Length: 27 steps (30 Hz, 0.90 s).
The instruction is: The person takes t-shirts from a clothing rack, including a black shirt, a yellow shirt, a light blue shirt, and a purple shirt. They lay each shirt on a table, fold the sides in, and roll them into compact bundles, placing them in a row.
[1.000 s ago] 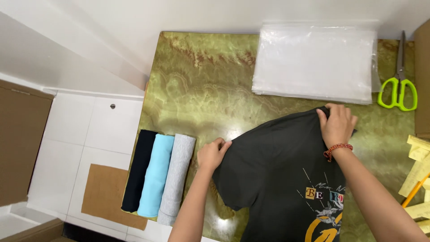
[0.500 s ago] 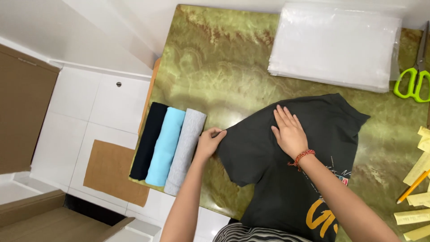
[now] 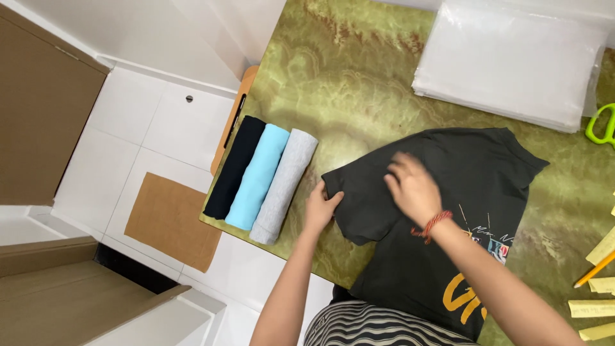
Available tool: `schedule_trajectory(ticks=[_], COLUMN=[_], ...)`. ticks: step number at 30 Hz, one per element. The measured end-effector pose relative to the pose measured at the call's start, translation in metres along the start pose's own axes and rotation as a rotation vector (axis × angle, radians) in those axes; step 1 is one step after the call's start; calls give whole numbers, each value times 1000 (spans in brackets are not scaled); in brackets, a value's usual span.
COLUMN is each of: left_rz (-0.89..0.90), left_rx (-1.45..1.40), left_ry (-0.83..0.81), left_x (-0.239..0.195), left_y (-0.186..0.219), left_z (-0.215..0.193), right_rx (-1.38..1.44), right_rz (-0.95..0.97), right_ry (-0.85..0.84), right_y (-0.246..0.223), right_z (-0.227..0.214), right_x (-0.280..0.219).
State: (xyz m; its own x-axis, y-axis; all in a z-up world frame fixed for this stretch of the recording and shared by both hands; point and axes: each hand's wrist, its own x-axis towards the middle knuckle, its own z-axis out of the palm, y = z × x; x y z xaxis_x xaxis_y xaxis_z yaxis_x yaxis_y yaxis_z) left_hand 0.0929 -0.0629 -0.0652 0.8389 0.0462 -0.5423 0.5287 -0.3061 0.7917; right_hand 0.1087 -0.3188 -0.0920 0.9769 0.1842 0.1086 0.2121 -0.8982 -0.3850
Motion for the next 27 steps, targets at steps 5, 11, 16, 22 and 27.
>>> schedule_trajectory(ticks=[5,11,16,22,27], left_rz=[179,403,389,134,209], left_rx=[20,-151,-239,16,239], left_ry=[77,-141,-157,-411,-263], left_x=[18,-30,-51,-47,-61], left_y=[-31,-2,-10,-86,-55], left_z=[35,54,32,53,85], right_rx=[463,1141,1721,1840,1894], right_rz=[485,891,1118,1054,964], right_ry=[-445,-300,-168,-89,95], right_y=[-60,-80,-36,-30,1], right_z=[1,2,-3,-29,-17], right_x=[-16,-16,-23,-30,-57])
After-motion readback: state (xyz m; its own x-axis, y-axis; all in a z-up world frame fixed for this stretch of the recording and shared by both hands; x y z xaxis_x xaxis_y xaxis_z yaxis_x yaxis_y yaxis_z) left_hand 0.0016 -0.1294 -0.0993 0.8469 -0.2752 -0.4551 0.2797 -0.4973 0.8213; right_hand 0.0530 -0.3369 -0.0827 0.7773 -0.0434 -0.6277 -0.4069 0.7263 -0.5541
